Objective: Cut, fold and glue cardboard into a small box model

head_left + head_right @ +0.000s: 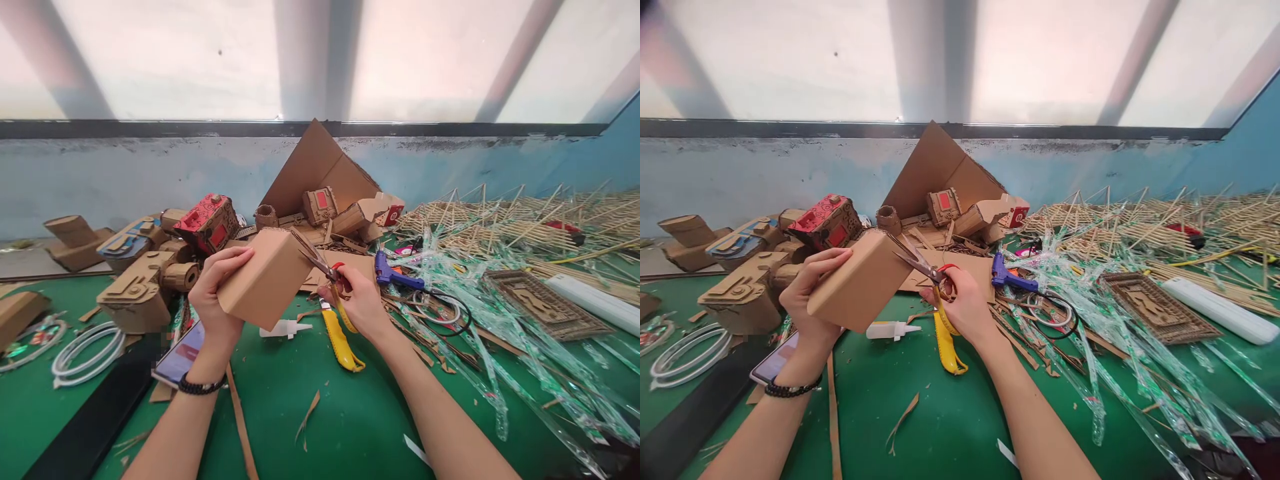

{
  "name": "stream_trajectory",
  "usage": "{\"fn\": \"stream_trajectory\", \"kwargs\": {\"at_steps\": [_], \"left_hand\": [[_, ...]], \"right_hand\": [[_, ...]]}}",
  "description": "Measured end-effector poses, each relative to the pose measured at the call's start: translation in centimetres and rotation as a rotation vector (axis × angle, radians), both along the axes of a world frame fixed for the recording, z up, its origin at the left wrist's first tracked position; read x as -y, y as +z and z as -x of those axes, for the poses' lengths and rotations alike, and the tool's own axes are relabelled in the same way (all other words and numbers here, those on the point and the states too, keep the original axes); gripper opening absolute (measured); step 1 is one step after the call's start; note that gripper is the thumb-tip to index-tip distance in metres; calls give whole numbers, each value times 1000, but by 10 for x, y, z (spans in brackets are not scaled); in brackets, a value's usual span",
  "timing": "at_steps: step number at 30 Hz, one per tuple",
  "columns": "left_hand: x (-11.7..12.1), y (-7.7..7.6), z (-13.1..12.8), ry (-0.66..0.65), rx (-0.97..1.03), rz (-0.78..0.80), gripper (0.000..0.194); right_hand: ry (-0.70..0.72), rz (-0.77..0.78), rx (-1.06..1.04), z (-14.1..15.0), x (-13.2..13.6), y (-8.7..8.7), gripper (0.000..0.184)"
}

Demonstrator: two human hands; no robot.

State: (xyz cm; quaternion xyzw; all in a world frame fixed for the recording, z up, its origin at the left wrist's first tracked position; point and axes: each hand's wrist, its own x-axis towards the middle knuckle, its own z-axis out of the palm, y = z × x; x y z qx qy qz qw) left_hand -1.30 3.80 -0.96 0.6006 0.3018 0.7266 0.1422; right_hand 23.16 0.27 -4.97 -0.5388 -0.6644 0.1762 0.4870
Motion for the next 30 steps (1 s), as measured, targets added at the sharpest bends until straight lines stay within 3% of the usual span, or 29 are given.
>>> {"fn": "stream_trajectory", "kwargs": {"at_steps": [7, 14, 23, 30], "left_hand": [[-1, -2, 1, -10, 0, 4, 28], [-2, -4, 1, 26, -45, -6, 26], [-2, -5, 2, 21, -11, 21, 26], [-8, -7, 3, -22, 20, 104, 24]], "right_hand": [[83, 120, -116, 0, 0, -3, 43], [24, 62, -82, -2, -1, -5, 45], [3, 98, -67, -3, -1, -5, 48], [-108, 104, 25, -5, -2, -5, 53]]}}
